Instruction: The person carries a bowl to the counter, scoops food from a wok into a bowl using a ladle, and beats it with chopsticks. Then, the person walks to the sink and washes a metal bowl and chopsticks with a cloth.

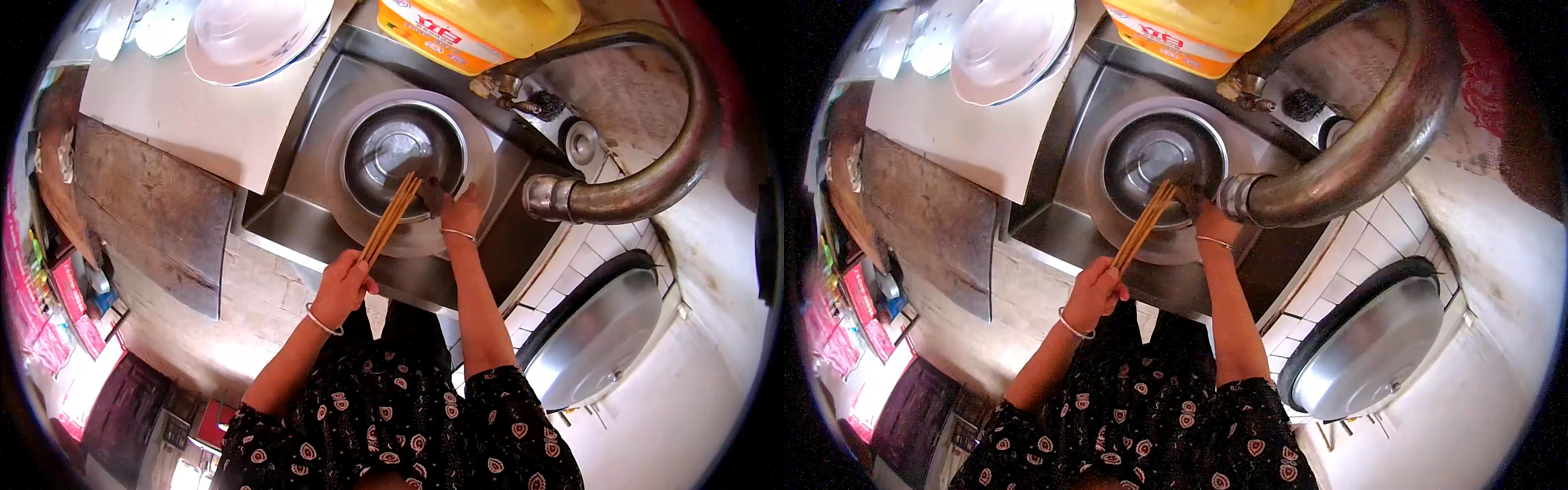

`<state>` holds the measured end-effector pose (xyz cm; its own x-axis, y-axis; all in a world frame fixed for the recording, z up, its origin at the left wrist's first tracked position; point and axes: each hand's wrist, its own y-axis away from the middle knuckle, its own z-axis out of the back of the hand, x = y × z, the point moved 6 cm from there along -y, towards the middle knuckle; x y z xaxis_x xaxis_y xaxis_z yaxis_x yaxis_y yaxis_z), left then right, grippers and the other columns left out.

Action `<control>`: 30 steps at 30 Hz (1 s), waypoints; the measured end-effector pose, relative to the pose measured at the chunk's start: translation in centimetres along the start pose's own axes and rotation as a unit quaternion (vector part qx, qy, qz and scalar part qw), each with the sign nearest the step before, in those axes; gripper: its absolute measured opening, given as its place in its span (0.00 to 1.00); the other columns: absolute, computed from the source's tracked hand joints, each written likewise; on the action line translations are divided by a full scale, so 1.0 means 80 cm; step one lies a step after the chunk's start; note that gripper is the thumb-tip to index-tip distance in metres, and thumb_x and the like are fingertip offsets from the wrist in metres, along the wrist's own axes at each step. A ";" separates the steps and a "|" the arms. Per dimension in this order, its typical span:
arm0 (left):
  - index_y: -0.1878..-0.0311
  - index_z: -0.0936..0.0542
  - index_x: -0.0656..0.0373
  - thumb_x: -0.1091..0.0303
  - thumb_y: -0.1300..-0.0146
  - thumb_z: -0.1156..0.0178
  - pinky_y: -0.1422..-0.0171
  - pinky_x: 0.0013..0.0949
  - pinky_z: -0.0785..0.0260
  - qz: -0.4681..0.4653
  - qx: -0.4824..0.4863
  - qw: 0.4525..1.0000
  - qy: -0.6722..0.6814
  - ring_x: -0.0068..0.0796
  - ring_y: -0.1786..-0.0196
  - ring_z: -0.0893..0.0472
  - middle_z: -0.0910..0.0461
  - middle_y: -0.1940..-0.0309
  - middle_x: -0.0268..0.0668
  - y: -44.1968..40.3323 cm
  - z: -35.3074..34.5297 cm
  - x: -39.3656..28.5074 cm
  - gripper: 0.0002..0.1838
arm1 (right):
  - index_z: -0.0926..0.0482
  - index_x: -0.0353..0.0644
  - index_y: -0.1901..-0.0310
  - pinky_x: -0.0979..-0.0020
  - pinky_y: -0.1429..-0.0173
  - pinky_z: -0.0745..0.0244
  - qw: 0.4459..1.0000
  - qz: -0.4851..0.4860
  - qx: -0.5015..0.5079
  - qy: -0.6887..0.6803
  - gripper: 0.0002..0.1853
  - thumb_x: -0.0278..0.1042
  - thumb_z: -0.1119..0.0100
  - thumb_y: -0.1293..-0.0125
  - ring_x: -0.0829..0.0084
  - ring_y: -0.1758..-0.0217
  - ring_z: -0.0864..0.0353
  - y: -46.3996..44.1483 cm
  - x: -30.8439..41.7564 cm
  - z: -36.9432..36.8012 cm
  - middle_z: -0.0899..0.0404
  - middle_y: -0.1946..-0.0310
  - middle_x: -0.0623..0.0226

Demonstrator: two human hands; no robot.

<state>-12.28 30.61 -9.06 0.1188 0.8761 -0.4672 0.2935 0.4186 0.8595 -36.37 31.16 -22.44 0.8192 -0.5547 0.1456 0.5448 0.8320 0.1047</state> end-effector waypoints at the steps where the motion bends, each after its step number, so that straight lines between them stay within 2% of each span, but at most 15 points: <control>1: 0.61 0.29 0.61 0.66 0.33 0.54 0.83 0.21 0.45 0.023 -0.001 0.999 0.022 0.16 0.84 0.34 0.31 0.82 0.30 0.000 0.001 0.002 0.09 | 0.28 0.25 0.52 0.60 0.51 0.27 1.000 -0.013 0.014 0.011 0.29 0.45 0.37 0.46 0.49 0.55 0.22 0.001 -0.004 -0.007 0.22 0.62 0.44; 2: 0.61 0.29 0.60 0.66 0.33 0.54 0.84 0.20 0.46 0.045 -0.003 0.998 0.044 0.15 0.85 0.35 0.32 0.82 0.29 -0.001 0.003 0.003 0.08 | 0.28 0.25 0.52 0.60 0.50 0.28 0.997 -0.056 0.036 -0.027 0.31 0.47 0.36 0.48 0.49 0.53 0.23 0.006 -0.017 -0.037 0.23 0.60 0.43; 4: 0.60 0.29 0.58 0.63 0.32 0.53 0.85 0.19 0.50 0.019 -0.025 0.999 0.032 0.13 0.86 0.39 0.34 0.84 0.28 -0.003 0.010 0.007 0.09 | 0.28 0.24 0.51 0.60 0.48 0.29 0.979 -0.135 0.116 -0.102 0.35 0.49 0.34 0.50 0.48 0.50 0.24 0.008 -0.025 -0.058 0.25 0.55 0.41; 6: 0.60 0.29 0.57 0.62 0.32 0.53 0.85 0.18 0.52 -0.001 -0.042 0.999 0.013 0.13 0.87 0.42 0.36 0.85 0.26 -0.002 0.016 0.006 0.09 | 0.30 0.22 0.50 0.60 0.47 0.30 0.937 -0.205 0.224 -0.172 0.38 0.50 0.33 0.52 0.48 0.48 0.26 0.004 -0.016 -0.046 0.27 0.51 0.39; 12: 0.62 0.29 0.57 0.62 0.33 0.50 0.86 0.19 0.54 -0.041 -0.054 0.998 0.014 0.11 0.87 0.43 0.39 0.87 0.24 -0.001 0.032 -0.003 0.09 | 0.27 0.22 0.53 0.62 0.49 0.31 0.803 -0.366 0.346 -0.319 0.36 0.52 0.35 0.52 0.52 0.51 0.24 0.008 -0.027 -0.051 0.25 0.54 0.40; 13: 0.62 0.29 0.57 0.62 0.33 0.50 0.86 0.19 0.54 -0.041 -0.057 0.997 0.022 0.11 0.88 0.43 0.39 0.87 0.23 -0.001 0.032 -0.002 0.09 | 0.26 0.23 0.55 0.62 0.51 0.30 0.800 -0.382 0.339 -0.315 0.34 0.51 0.35 0.52 0.53 0.57 0.23 0.018 -0.048 -0.077 0.23 0.59 0.43; 17: 0.63 0.29 0.57 0.63 0.33 0.50 0.86 0.19 0.54 -0.059 -0.042 0.997 0.025 0.11 0.87 0.43 0.39 0.87 0.23 0.006 0.028 -0.010 0.08 | 0.25 0.25 0.57 0.62 0.56 0.28 0.894 -0.208 0.340 -0.203 0.27 0.39 0.35 0.54 0.55 0.62 0.22 0.003 -0.035 -0.016 0.21 0.65 0.49; 19: 0.64 0.29 0.57 0.64 0.33 0.50 0.86 0.19 0.54 -0.063 -0.048 0.996 0.027 0.11 0.87 0.43 0.39 0.87 0.23 0.008 0.028 -0.013 0.07 | 0.24 0.28 0.61 0.61 0.60 0.27 0.922 -0.181 0.285 -0.190 0.21 0.35 0.35 0.54 0.56 0.64 0.21 0.009 -0.022 0.012 0.20 0.68 0.52; 21: 0.65 0.28 0.57 0.65 0.33 0.51 0.86 0.19 0.54 -0.068 -0.057 0.996 0.025 0.11 0.87 0.43 0.39 0.87 0.23 0.012 0.028 -0.017 0.07 | 0.25 0.30 0.62 0.61 0.65 0.27 0.878 -0.265 0.291 -0.271 0.20 0.35 0.36 0.55 0.58 0.66 0.22 0.031 -0.048 -0.022 0.21 0.70 0.55; 24: 0.65 0.28 0.58 0.65 0.33 0.51 0.86 0.18 0.54 -0.087 -0.067 0.994 0.019 0.11 0.87 0.43 0.39 0.87 0.23 0.019 0.027 -0.031 0.07 | 0.26 0.36 0.63 0.62 0.73 0.29 0.816 -0.306 0.294 -0.392 0.17 0.36 0.37 0.53 0.61 0.69 0.23 0.060 -0.069 -0.061 0.23 0.71 0.58; 26: 0.65 0.29 0.58 0.65 0.33 0.51 0.85 0.18 0.55 -0.104 -0.071 0.992 0.023 0.11 0.87 0.43 0.40 0.87 0.23 0.027 0.026 -0.043 0.08 | 0.27 0.38 0.61 0.63 0.76 0.32 0.724 -0.381 0.318 -0.478 0.16 0.36 0.39 0.50 0.63 0.71 0.24 0.077 -0.069 -0.062 0.25 0.69 0.59; 28: 0.64 0.27 0.58 0.66 0.33 0.50 0.83 0.15 0.52 -0.114 -0.041 0.992 0.037 0.08 0.85 0.42 0.39 0.84 0.22 0.036 0.027 -0.055 0.07 | 0.27 0.39 0.58 0.63 0.77 0.34 0.551 -0.517 0.351 -0.553 0.16 0.35 0.41 0.48 0.64 0.72 0.26 0.089 -0.029 -0.011 0.26 0.67 0.58; 29: 0.63 0.27 0.58 0.66 0.33 0.50 0.82 0.14 0.50 -0.120 -0.025 0.991 0.044 0.07 0.83 0.41 0.39 0.83 0.21 0.038 0.028 -0.059 0.07 | 0.26 0.38 0.57 0.61 0.72 0.32 0.543 -0.531 0.362 -0.540 0.18 0.38 0.41 0.47 0.64 0.69 0.25 0.092 -0.021 -0.003 0.25 0.66 0.57; 30: 0.64 0.27 0.59 0.66 0.33 0.50 0.82 0.14 0.50 -0.123 -0.026 0.991 0.039 0.07 0.83 0.41 0.39 0.83 0.22 0.040 0.029 -0.060 0.07 | 0.26 0.38 0.58 0.61 0.73 0.33 0.533 -0.541 0.368 -0.537 0.17 0.39 0.41 0.46 0.64 0.70 0.26 0.099 -0.020 -0.004 0.25 0.68 0.58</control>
<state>-9.74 27.22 -4.53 -0.0252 0.7615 -0.6476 0.2551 0.6313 0.7324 -33.30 38.60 -22.17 -0.6928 -0.7196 0.0468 0.0531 0.0138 0.9985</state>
